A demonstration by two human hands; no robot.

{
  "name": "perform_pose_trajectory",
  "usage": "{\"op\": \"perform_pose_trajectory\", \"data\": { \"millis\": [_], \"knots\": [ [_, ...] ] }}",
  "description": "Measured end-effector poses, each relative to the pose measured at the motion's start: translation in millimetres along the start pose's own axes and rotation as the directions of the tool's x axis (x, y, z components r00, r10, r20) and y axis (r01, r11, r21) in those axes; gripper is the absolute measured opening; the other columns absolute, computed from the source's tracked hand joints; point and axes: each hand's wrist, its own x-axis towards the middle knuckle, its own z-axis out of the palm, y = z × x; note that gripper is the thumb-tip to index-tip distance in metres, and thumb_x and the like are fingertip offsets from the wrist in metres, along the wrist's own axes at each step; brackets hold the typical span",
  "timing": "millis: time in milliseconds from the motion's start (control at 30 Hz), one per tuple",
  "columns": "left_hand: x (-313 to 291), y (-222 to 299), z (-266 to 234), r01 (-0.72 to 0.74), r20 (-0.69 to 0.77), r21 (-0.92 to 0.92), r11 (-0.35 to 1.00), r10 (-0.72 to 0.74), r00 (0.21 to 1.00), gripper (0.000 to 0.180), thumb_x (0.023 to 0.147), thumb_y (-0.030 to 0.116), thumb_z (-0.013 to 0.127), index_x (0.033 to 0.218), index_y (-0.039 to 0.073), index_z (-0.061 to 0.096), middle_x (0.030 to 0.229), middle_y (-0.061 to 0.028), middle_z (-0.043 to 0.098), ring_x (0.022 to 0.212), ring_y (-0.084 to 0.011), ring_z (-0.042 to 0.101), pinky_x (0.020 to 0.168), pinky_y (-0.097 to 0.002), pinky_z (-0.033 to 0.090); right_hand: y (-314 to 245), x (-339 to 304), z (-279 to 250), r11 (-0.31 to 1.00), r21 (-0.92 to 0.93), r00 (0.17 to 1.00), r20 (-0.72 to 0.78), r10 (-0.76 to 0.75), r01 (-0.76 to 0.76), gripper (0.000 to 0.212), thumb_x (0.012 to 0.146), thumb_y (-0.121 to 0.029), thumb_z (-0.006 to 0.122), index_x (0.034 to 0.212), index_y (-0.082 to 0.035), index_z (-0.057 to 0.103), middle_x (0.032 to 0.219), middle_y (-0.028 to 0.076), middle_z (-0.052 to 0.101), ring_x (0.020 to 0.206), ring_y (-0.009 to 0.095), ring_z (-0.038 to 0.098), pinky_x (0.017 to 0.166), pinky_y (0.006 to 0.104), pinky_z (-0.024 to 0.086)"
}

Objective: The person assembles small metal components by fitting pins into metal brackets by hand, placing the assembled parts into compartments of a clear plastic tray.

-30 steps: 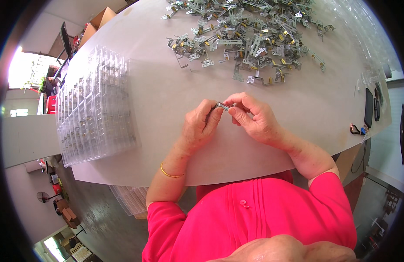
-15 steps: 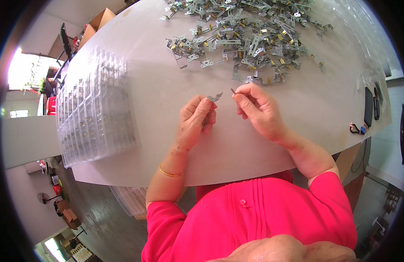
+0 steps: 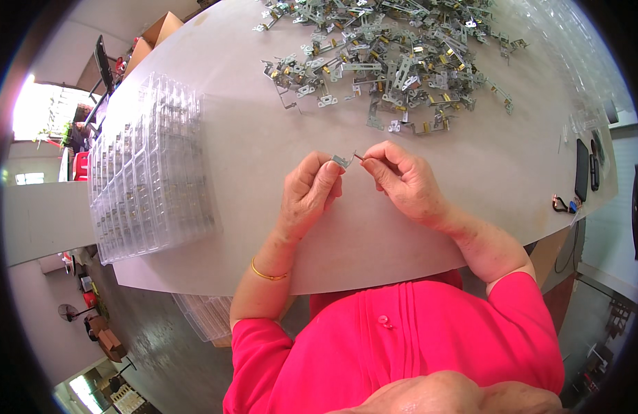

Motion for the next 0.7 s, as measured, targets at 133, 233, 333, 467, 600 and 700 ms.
{"op": "perform_pose_trajectory", "data": {
  "millis": [133,233,333,467,600,700],
  "knots": [
    [-1,-2,3,-0.169,0.028,0.259,0.951,0.168,0.985,0.021,0.104,0.021,0.056,0.095,0.002,0.060,0.066,0.0001,0.055,0.057,-0.0061,0.046,0.052,-0.0224,0.038,2,-1,-2,1.000,0.016,0.999,0.041,0.023,-0.024,0.010,0.102,-0.012,0.057,0.104,-0.004,0.061,0.074,0.000,0.060,0.068,0.006,0.056,0.061,0.0246,0.047],
    [-2,-6,4,-0.169,0.004,0.297,0.940,0.175,0.984,0.013,0.098,0.012,0.063,0.093,0.001,0.060,0.064,-0.0040,0.052,0.056,-0.0093,0.050,0.051,-0.0279,0.040,-1,0,-1,0.970,0.209,0.991,0.073,0.112,-0.125,0.014,0.104,-0.013,0.052,0.110,-0.003,0.060,0.082,0.001,0.062,0.075,0.007,0.058,0.069,0.0251,0.050],
    [-3,-7,3,-0.204,0.034,0.389,0.899,0.207,0.978,0.012,0.095,0.011,0.067,0.092,0.002,0.060,0.065,-0.0058,0.052,0.054,-0.0120,0.050,0.051,-0.0291,0.040,-2,2,-4,0.921,0.335,0.975,0.164,0.152,-0.200,0.018,0.105,-0.014,0.048,0.114,-0.003,0.059,0.091,0.001,0.063,0.081,0.008,0.059,0.075,0.0249,0.052],
    [-1,-5,9,-0.332,0.122,0.480,0.812,0.314,0.942,0.011,0.090,0.008,0.071,0.093,0.003,0.061,0.067,-0.0066,0.054,0.053,-0.0161,0.049,0.051,-0.0295,0.041,2,3,-5,0.942,0.277,0.975,0.171,0.143,-0.187,0.015,0.103,-0.011,0.051,0.114,-0.004,0.060,0.095,0.001,0.062,0.084,0.009,0.060,0.079,0.0257,0.053],
    [-1,-3,10,-0.403,0.187,0.473,0.784,0.357,0.915,0.015,0.086,0.008,0.073,0.091,0.003,0.061,0.067,-0.0087,0.056,0.052,-0.0216,0.053,0.050,-0.0332,0.043,16,4,-2,0.977,0.206,0.989,0.121,-0.088,0.062,0.010,0.100,-0.007,0.058,0.109,-0.005,0.062,0.097,0.000,0.062,0.088,0.008,0.059,0.080,0.0257,0.052],
    [-2,-4,13,-0.383,0.145,0.482,0.788,0.360,0.922,0.015,0.086,0.008,0.074,0.091,0.003,0.061,0.068,-0.0085,0.057,0.053,-0.0206,0.055,0.050,-0.0331,0.044,13,5,1,0.958,0.206,0.980,-0.016,-0.200,0.199,0.007,0.100,-0.007,0.060,0.106,-0.005,0.063,0.094,-0.002,0.062,0.089,0.007,0.060,0.081,0.0249,0.051]
  ]
}}
